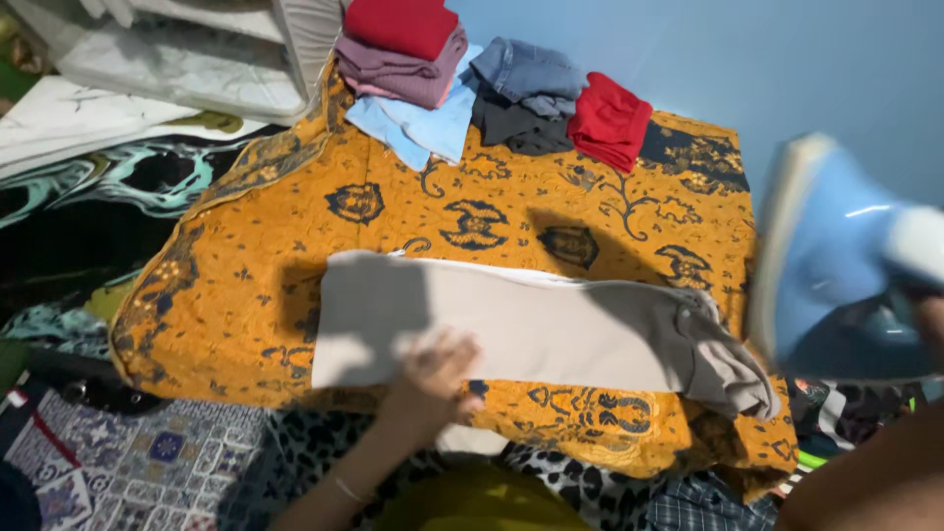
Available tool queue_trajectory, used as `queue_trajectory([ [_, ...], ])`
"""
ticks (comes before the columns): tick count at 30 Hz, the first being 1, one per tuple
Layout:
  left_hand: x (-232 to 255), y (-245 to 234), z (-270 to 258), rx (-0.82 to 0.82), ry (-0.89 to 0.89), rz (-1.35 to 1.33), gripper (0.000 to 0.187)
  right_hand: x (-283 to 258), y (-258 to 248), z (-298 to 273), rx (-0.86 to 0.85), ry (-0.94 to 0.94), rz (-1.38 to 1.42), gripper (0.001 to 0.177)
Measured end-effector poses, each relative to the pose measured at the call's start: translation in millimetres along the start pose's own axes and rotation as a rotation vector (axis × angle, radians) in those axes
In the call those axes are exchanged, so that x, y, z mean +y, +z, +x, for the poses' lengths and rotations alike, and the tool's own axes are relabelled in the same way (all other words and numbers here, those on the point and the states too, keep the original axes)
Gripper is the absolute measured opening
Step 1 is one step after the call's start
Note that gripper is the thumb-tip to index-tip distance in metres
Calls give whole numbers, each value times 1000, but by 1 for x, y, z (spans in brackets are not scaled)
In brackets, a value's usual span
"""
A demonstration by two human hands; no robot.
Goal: The person irons a red garment, a denim jacket, and a beige top on a patterned tablecloth. They smooth each item, use a blue and white iron, and fold the garments after ironing.
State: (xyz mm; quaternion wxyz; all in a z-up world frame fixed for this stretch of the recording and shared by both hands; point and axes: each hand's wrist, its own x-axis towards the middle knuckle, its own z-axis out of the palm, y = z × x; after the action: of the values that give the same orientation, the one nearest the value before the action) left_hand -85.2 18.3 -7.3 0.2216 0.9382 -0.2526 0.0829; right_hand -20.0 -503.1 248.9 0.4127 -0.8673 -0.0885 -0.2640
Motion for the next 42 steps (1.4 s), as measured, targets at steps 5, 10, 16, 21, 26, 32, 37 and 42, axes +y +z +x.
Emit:
queue_trajectory([
  [5, -57, -41, -48, 306, -381, 197, 48, -111, 97, -4, -527, 44, -128, 36],
  [10, -67, -83, -63, 237, -625, 132, 69, -190, 222, -7, -866, -183, -353, 45],
  [16, -89, -84, -51, 303, -761, -64, 60, -216, 346, -18, -1019, -383, -404, 41],
  [21, -152, -64, -4, 570, -544, -363, 45, -209, 387, -16, -1025, -407, -413, 49],
  [26, -183, -54, 42, 342, -677, -226, 46, -206, 385, -19, -1040, -426, -455, 56],
  [32, -186, -54, 60, 282, -508, -505, 64, -209, 377, -24, -999, -389, -480, 64],
  [37, -208, -61, 49, 584, -158, -884, 68, -211, 378, -24, -1000, -353, -497, 59],
  [42, -208, -71, 39, 454, -369, -504, 43, -214, 377, -25, -980, -366, -494, 60],
])
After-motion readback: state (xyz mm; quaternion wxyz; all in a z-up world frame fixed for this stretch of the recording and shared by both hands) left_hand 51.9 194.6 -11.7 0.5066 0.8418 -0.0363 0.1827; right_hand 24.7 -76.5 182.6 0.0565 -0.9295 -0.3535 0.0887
